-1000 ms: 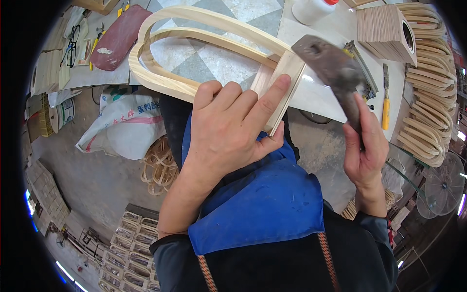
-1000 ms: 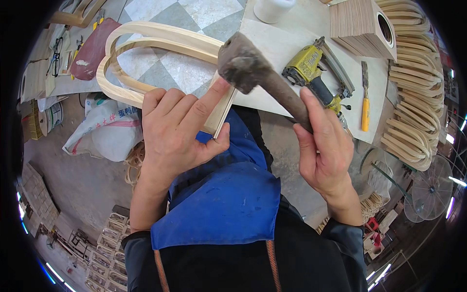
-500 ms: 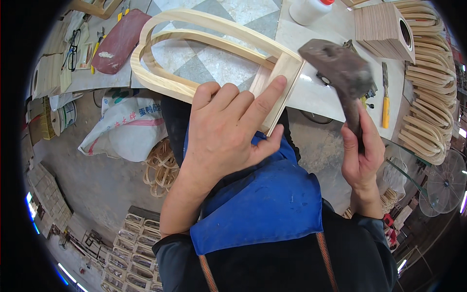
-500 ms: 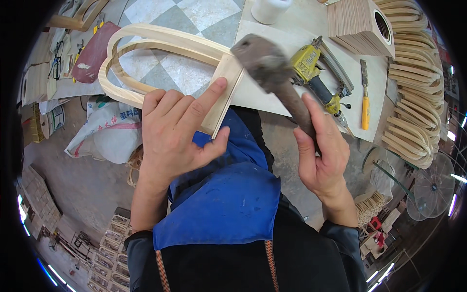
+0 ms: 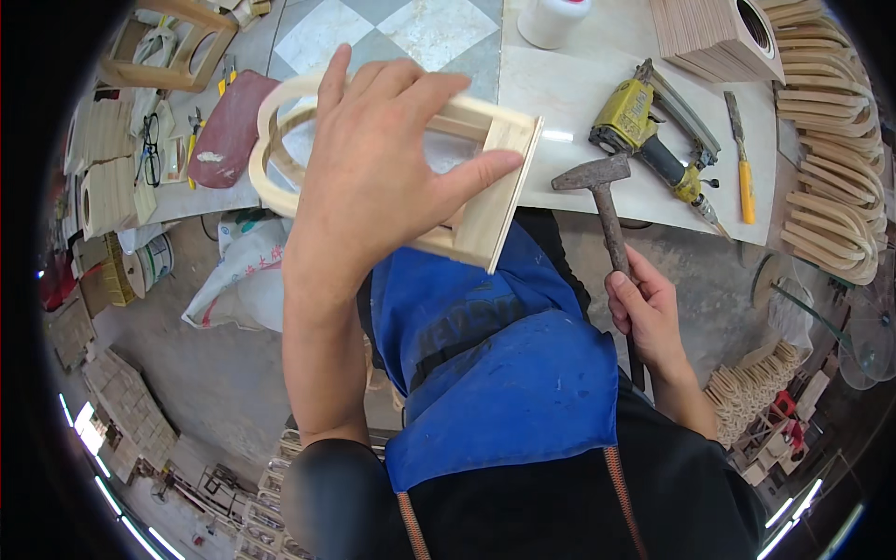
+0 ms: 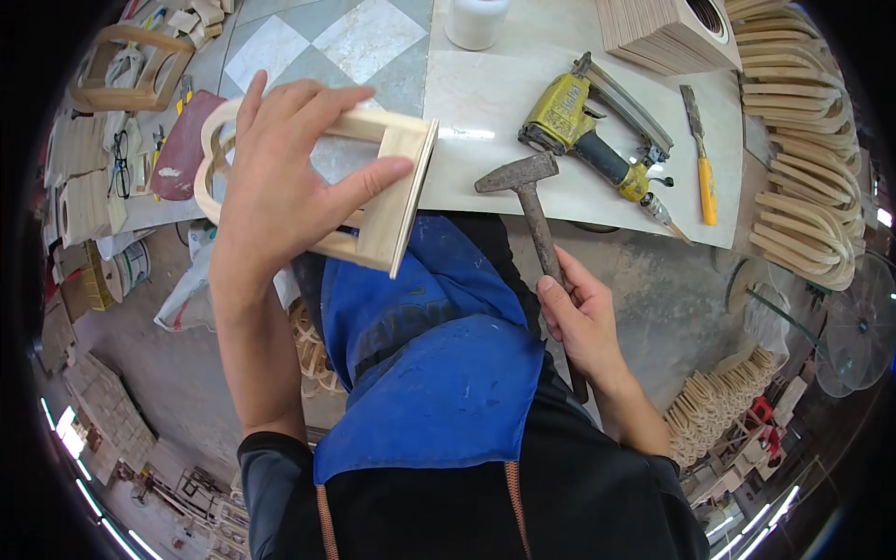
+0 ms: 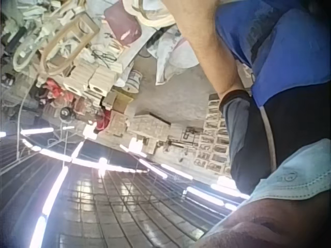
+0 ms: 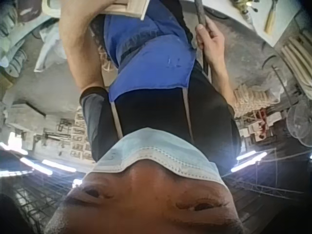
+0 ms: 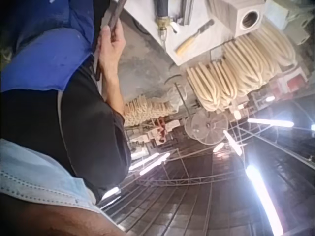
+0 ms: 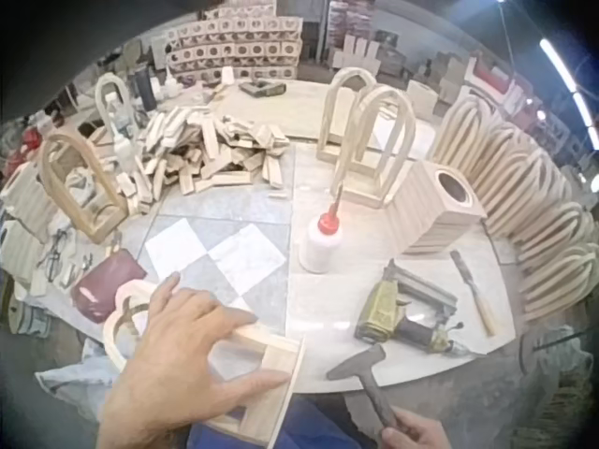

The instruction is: Assembling small wooden frame structures using wood glue and a pneumatic nail gun on a factory workbench.

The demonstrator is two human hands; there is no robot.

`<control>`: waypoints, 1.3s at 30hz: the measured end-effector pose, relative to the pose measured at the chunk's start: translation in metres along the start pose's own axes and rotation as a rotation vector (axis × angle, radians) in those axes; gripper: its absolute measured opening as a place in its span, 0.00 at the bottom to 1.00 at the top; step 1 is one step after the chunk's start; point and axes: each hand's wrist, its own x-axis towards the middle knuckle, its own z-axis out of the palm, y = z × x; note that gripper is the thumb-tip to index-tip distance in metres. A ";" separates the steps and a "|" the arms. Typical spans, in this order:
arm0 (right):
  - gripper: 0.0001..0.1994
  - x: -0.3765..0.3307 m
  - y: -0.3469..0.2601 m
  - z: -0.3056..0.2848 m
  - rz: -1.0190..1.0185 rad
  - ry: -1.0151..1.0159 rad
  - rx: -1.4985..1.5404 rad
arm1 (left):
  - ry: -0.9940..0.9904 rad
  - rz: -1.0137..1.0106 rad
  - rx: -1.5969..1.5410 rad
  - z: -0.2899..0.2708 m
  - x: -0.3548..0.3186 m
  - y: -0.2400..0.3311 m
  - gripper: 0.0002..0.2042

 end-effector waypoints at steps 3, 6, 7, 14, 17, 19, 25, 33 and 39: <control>0.23 0.006 0.006 -0.001 0.075 0.004 0.070 | -0.112 -0.034 -0.059 -0.011 -0.004 0.007 0.28; 0.22 0.014 0.007 -0.001 0.128 -0.011 0.116 | -0.123 -0.048 -0.077 -0.019 -0.013 0.017 0.28; 0.21 0.017 0.006 0.000 0.152 -0.024 0.131 | -0.090 -0.052 -0.082 -0.020 -0.017 0.020 0.28; 0.20 0.024 0.001 0.005 0.207 -0.062 0.105 | 0.096 -0.065 -0.050 -0.026 -0.029 0.029 0.30; 0.20 0.026 0.003 0.007 0.201 -0.078 0.104 | 0.111 -0.071 -0.044 -0.025 -0.034 0.031 0.31; 0.19 0.027 0.004 0.007 0.192 -0.086 0.109 | 0.125 -0.066 -0.043 -0.023 -0.036 0.032 0.31; 0.16 0.028 0.008 0.005 0.203 -0.092 0.139 | 0.210 -0.015 -0.033 -0.011 -0.041 0.030 0.31; 0.16 0.030 0.008 0.006 0.217 -0.101 0.111 | 0.331 -0.068 0.033 0.006 -0.055 0.031 0.25; 0.14 0.032 0.007 0.006 0.229 -0.110 0.117 | 0.406 -0.078 0.028 0.012 -0.062 0.031 0.21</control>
